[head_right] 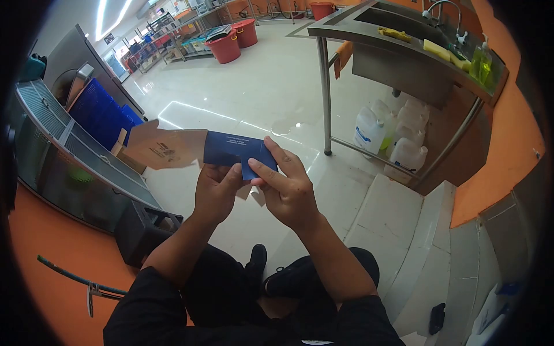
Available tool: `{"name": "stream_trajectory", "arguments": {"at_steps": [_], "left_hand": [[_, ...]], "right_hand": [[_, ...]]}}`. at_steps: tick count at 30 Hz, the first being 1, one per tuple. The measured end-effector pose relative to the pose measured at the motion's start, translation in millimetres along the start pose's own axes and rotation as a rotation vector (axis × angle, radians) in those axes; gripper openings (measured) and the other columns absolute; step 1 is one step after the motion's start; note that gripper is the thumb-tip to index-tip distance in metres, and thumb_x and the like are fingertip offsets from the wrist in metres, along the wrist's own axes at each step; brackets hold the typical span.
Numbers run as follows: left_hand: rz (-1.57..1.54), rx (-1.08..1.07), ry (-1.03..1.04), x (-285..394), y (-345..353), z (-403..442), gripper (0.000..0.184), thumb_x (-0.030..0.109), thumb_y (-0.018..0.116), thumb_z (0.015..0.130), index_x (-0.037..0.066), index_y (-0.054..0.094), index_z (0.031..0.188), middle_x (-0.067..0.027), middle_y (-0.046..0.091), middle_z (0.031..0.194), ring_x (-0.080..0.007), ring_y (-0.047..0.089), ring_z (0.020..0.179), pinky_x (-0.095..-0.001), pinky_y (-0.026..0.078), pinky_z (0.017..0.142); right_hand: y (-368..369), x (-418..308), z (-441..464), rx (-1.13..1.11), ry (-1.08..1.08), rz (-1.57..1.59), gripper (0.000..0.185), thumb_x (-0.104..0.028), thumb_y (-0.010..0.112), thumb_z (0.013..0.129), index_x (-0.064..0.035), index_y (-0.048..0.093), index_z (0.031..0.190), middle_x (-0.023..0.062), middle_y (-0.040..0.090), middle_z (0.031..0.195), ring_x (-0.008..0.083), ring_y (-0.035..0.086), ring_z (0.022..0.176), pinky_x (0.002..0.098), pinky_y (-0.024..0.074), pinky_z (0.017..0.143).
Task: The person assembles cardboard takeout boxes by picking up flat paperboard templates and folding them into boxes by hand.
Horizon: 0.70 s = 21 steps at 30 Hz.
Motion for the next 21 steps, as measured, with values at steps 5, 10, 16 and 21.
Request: {"name": "stream_trajectory", "arguments": {"at_steps": [5,10,16,21], "left_hand": [[0.026,0.013,0.010,0,2,-1,0.029,0.003,0.053,0.106,0.003,0.048,0.135,-0.0148,0.067,0.128,-0.0225,0.069,0.115,-0.0395,0.059,0.100],[-0.050,0.025,0.067,7,5,-4,0.033,0.006,0.063,0.103,-0.001,0.052,0.133,-0.0139,0.069,0.120,-0.0216,0.069,0.111,-0.0379,0.060,0.095],[0.135,0.066,0.069,16,1,-8,0.028,0.005,0.065,0.101,-0.002,0.055,0.127,-0.0133,0.070,0.117,-0.0203,0.071,0.104,-0.0350,0.060,0.090],[0.123,0.096,0.040,16,8,-7,0.027,0.006,0.067,0.100,-0.001,0.056,0.124,-0.0119,0.071,0.113,-0.0195,0.071,0.102,-0.0351,0.059,0.090]], "right_hand": [[1,-4,-1,0.040,-0.081,-0.079,0.034,-0.008,0.080,0.086,-0.0118,0.078,0.119,0.0251,0.057,0.146,0.0384,0.061,0.123,0.0427,0.0515,0.102],[-2,-9,-1,0.063,-0.110,-0.124,0.038,-0.003,0.081,0.081,-0.0107,0.078,0.118,0.0227,0.064,0.136,0.0348,0.070,0.109,0.0407,0.0582,0.094],[-21,-17,5,0.140,-0.314,-0.362,0.042,-0.003,0.083,0.071,-0.0106,0.080,0.112,0.0080,0.067,0.105,0.0247,0.068,0.086,0.0325,0.0590,0.071],[-27,-15,6,0.047,-0.350,-0.285,0.042,-0.002,0.082,0.067,-0.0119,0.082,0.108,0.0015,0.066,0.091,0.0182,0.063,0.075,0.0288,0.0533,0.059]]}}
Point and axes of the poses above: each hand's wrist, its own z-axis towards the middle knuckle, its own y-axis out of the palm, x = y × z, the point moved 5 cm from there along z, towards the middle knuckle
